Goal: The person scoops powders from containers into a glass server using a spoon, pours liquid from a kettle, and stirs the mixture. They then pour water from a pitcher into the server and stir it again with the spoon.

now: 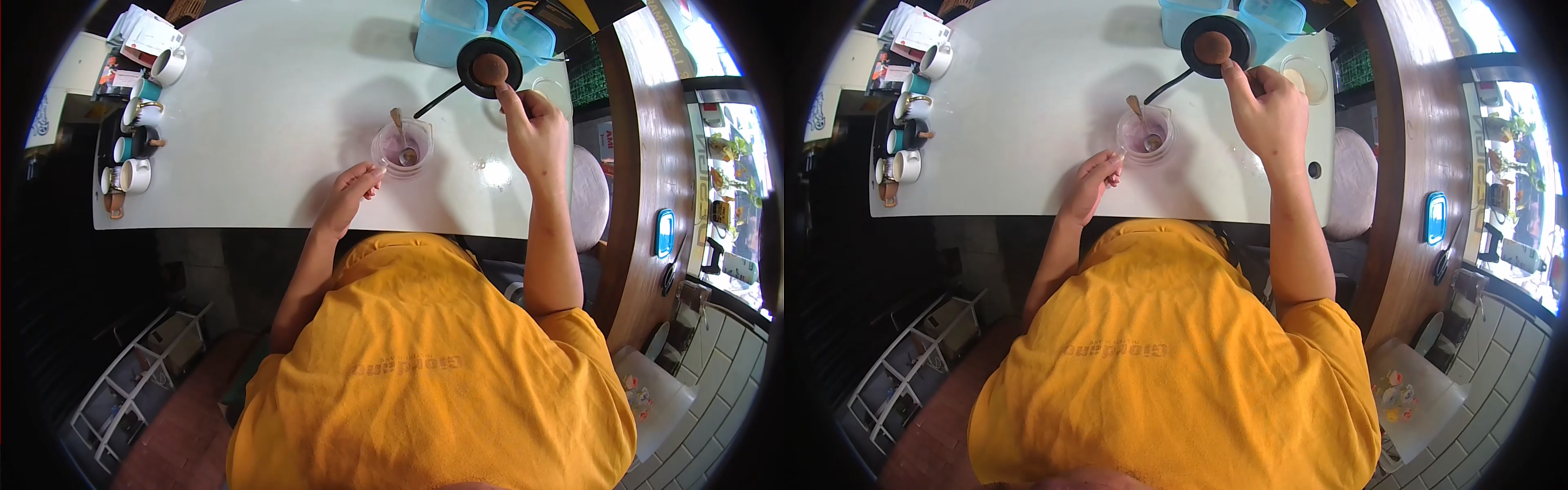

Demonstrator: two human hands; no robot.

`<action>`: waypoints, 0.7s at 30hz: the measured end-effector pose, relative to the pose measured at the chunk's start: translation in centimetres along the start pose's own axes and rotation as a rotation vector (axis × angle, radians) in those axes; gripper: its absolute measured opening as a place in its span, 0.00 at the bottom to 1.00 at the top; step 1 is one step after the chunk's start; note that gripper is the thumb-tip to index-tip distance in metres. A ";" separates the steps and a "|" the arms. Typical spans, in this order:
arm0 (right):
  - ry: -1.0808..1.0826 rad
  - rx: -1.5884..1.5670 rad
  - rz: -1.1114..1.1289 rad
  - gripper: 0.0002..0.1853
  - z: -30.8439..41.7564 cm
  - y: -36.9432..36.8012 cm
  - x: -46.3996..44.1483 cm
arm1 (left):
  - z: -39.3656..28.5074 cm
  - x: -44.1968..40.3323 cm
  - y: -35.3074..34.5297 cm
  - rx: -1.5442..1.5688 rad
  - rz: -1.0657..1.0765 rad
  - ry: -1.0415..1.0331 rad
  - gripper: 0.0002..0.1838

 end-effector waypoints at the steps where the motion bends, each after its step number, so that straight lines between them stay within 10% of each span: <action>1: 0.000 0.000 0.000 0.27 0.0 0.1 0.0 | 0.0 0.0 0.0 0.003 -0.001 0.002 0.10; 21: 0.022 -0.003 0.003 0.27 0.2 -0.3 -0.2 | 0.2 -0.2 0.3 0.022 -0.006 -0.028 0.10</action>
Point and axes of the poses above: each hand's wrist, its own x-axis away from the middle knuckle, its own y-axis out of the back of the hand, z = x × y, the point moved 9 cm from there along -x, towards the middle knuckle, and after that the axes turned 6 degrees about -y, right-handed, at the moved point
